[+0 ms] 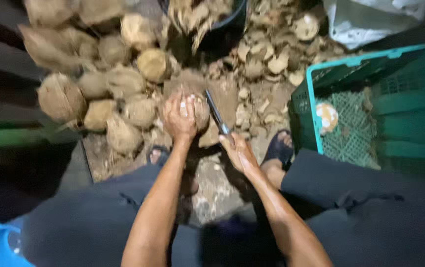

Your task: The person sits on a low stool and uses a machete to chop the husk off coconuts on a wooden chopping block, then tosses the husked coconuts into a green plastic crate. They repeatedly grab whole coconuts from a pile, strike and rotate them against the blade to strip the husk, and discard husk pieces on the ground.

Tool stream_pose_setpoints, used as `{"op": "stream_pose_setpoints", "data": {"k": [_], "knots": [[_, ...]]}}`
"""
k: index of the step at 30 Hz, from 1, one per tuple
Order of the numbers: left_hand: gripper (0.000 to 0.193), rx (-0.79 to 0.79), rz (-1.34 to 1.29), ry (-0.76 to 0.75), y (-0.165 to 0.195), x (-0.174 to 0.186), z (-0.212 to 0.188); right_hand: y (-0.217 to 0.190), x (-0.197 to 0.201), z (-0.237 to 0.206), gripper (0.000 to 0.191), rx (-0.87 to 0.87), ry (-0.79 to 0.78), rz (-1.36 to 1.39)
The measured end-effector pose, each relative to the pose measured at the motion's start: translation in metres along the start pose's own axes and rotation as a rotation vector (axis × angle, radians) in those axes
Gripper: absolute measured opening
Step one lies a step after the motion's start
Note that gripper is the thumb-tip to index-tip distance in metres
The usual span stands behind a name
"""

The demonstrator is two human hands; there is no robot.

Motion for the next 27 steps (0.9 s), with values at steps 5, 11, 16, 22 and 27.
{"op": "stream_pose_setpoints", "data": {"k": [5, 11, 16, 22, 27], "knots": [[0.046, 0.226, 0.077, -0.081, -0.025, -0.006, 0.010, -0.012, 0.001, -0.015, 0.041, -0.070, 0.031, -1.088], [0.048, 0.293, -0.141, -0.066, -0.035, 0.003, 0.019, -0.053, -0.046, -0.039, 0.034, 0.317, -0.019, -0.918], [0.047, 0.276, -0.041, -0.064, -0.025, 0.003, 0.002, -0.068, -0.056, -0.056, 0.032, 0.383, 0.159, -0.940], [0.040, 0.068, -0.008, -0.043, -0.009, 0.003, -0.003, -0.056, -0.065, -0.052, 0.041, 0.280, 0.040, -1.114], [0.039, 0.032, -0.070, -0.037, -0.014, 0.005, -0.006, -0.061, -0.064, -0.059, 0.039, 0.132, 0.052, -1.009]]}}
Point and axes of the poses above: each hand's wrist, its own z-axis towards the middle knuckle, its own x-axis out of the back of the hand, y = z × x, the point moved 6 cm from there along z, towards the middle knuckle
